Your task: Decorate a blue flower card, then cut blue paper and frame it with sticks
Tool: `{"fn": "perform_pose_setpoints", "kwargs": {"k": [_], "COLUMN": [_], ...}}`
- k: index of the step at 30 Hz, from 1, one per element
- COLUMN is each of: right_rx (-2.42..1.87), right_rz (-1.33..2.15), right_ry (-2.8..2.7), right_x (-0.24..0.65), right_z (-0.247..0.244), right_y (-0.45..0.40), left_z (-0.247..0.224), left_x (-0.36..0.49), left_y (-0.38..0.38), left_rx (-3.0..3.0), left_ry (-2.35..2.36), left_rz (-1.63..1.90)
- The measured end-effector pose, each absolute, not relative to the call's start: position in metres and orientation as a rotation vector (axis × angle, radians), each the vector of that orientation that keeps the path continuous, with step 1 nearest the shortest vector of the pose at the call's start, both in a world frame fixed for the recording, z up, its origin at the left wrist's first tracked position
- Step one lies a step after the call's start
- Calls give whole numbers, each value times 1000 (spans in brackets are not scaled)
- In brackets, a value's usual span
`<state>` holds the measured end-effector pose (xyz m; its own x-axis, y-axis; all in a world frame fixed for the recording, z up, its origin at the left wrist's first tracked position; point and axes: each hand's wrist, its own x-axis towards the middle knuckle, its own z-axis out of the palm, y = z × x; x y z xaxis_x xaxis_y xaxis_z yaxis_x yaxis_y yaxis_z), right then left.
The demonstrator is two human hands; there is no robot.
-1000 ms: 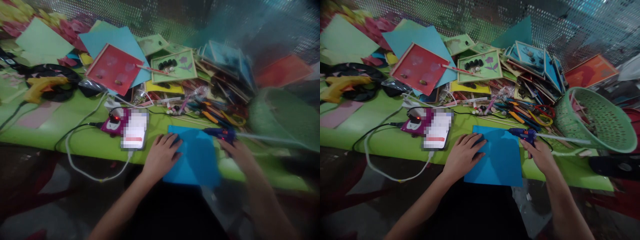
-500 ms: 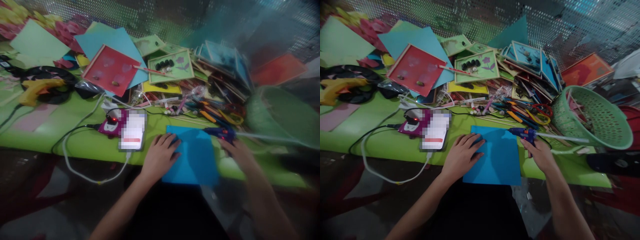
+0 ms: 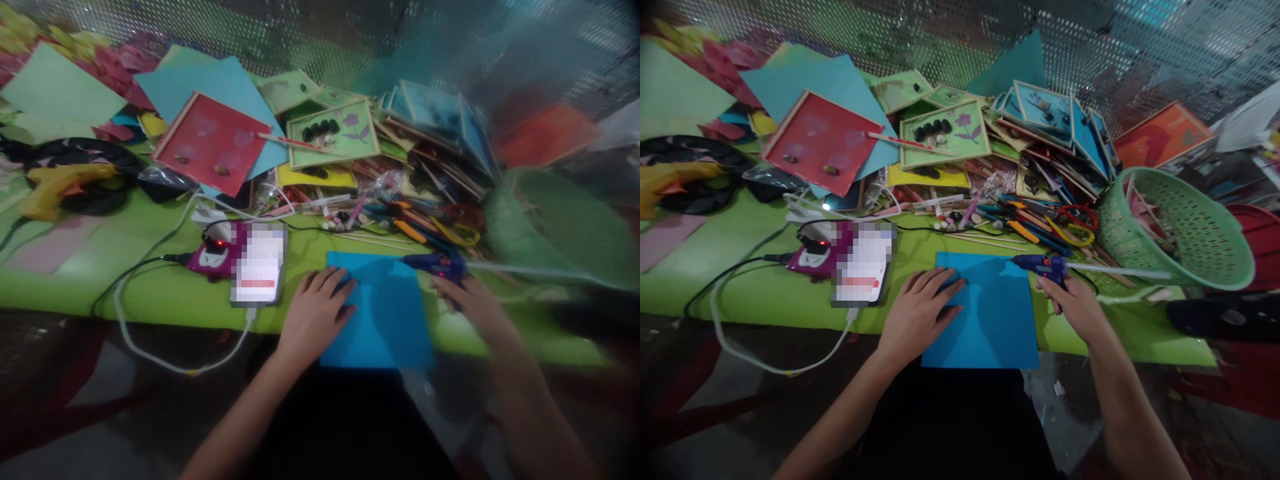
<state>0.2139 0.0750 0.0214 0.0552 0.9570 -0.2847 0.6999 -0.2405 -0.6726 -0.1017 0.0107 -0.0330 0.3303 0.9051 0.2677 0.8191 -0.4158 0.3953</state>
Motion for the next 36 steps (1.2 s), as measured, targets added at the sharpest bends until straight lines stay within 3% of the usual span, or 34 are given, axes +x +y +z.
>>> {"fn": "perform_pose_setpoints", "kwargs": {"k": [36], "right_rx": [-2013], "right_rz": [888], "right_ry": [-1648], "right_x": [221], "right_z": [29], "right_y": [69], "left_z": [-34], "left_x": [-103], "left_y": [9], "left_rx": [2411], "left_ry": [1589], "left_rz": [670]}}
